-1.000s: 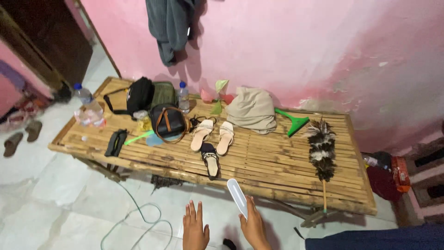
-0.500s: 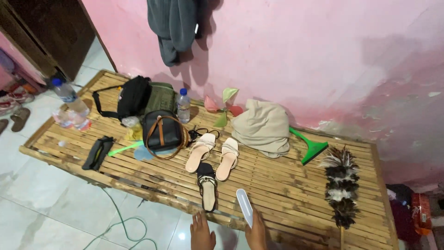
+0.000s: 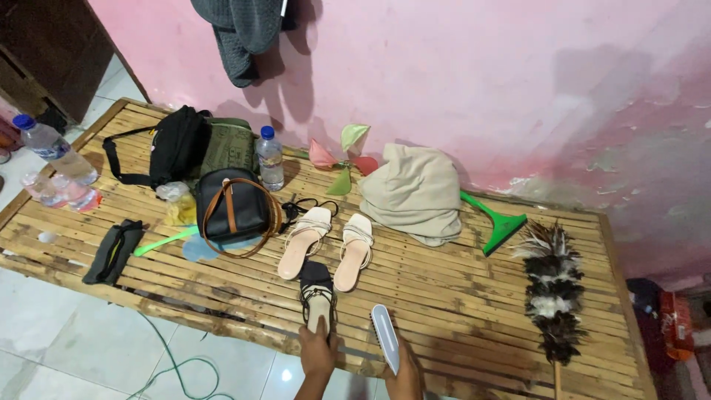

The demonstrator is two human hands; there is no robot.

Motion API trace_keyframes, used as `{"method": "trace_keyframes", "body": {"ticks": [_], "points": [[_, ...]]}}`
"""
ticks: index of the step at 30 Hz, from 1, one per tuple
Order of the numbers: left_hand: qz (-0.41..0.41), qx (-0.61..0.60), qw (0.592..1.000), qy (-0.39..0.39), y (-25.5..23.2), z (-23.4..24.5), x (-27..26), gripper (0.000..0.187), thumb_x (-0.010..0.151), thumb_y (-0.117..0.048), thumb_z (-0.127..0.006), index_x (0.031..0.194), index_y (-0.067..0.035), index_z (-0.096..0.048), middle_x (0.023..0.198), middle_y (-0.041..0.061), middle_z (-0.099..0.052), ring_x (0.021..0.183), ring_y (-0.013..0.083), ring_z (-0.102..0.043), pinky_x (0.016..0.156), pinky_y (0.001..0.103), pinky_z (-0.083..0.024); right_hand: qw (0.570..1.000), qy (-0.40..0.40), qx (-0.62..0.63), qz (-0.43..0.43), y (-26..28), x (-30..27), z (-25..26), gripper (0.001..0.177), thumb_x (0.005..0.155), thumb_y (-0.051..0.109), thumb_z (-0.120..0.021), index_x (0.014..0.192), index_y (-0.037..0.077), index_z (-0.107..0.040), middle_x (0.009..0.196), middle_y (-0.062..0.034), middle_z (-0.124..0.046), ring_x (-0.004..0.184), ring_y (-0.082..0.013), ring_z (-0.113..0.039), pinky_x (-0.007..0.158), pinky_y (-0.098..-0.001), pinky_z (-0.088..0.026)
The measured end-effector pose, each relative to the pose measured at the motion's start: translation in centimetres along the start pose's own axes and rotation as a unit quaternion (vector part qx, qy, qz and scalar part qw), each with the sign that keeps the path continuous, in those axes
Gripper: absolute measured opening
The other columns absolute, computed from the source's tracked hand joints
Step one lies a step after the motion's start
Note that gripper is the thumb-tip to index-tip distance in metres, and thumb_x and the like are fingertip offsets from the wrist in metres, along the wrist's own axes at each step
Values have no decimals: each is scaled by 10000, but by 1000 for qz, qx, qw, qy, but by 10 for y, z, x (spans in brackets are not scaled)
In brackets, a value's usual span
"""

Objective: The person cleans a shoe using a brush by hand, scrubbing various parts of the shoe's exterior and sole.

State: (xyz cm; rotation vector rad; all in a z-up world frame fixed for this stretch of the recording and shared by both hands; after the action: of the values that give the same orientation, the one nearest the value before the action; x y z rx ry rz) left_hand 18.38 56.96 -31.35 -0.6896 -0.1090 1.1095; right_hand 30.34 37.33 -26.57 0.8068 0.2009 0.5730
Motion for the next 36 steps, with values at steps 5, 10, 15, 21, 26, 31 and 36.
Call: {"method": "trace_keyframes", "body": {"ticks": [5, 10, 15, 21, 26, 31, 36], "points": [[-74, -74, 991, -85, 8, 17, -34, 692, 782, -224, -774, 1421, -118, -534, 1223, 293, -475, 1110, 459, -526, 961, 478, -482, 1000, -10, 18, -11, 3, -23, 42, 821, 710, -15, -779, 1451, 77, -435, 1394, -247, -557, 1323, -402, -527, 1069, -442, -433], [-6, -175, 984, -23, 3, 33, -95, 666, 805, -251, -759, 1430, -157, -546, 1157, 217, -520, 1028, 384, -607, 928, 417, -527, 998, -43, 20, -34, 9, -58, 95, 869, 714, 36, -824, 1486, 95, -430, 1424, -230, -532, 1334, -385, -508, 1078, -446, -411], [-62, -317, 946, 15, -12, 65, -163, 590, 809, -109, -759, 1378, -128, -602, 1194, 147, -550, 1096, 286, -641, 953, 346, -529, 993, -102, 63, 10, 28, -111, 143, 784, 755, 59, -795, 1461, 67, -455, 1364, -241, -604, 1278, -394, -584, 1042, -426, -453], [-191, -413, 868, 199, -33, 134, -254, 520, 792, 28, -745, 1296, -79, -674, 1241, 84, -671, 1138, 212, -650, 960, 280, -498, 978, -116, 121, -122, 31, -180, 188, 669, 856, 130, -798, 1454, 74, -502, 1066, -150, -748, 927, -272, -713, 849, -360, -560], [-289, -394, 786, 379, -71, 192, -322, 513, 748, 69, -693, 1250, -34, -732, 1259, 116, -672, 1212, 203, -634, 1061, 294, -441, 878, -209, 427, -56, 18, -232, 247, 631, 950, 54, -706, 1522, -23, -452, 1199, -159, -616, 1026, -205, -569, 851, -356, -469], [-352, -364, 710, 489, -105, 224, -384, 509, 734, 5, -700, 1241, -39, -731, 1292, 107, -676, 1202, 208, -634, 1041, 314, -469, 816, -262, 512, 64, 97, -314, 353, 620, 930, 52, -588, 1502, 7, -355, 1501, -178, -533, 1400, -288, -506, 1135, -397, -424], [-296, -348, 685, 568, -147, 222, -431, 497, 786, -81, -674, 1279, -49, -727, 1263, 112, -703, 1121, 207, -620, 971, 322, -472, 805, -327, 485, 99, 128, -381, 419, 620, 941, 39, -594, 1502, 18, -330, 1458, -198, -538, 1386, -334, -513, 1094, -471, -457]]}}
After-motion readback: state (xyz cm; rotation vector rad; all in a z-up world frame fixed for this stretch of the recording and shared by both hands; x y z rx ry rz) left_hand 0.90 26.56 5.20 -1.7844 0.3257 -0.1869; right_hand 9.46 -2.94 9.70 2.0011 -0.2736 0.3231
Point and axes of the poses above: each hand's wrist, its own x-axis towards the middle knuckle, its own z-axis out of the back of the hand, y = z × x, the point moved 4 cm from there along x, towards the middle knuckle
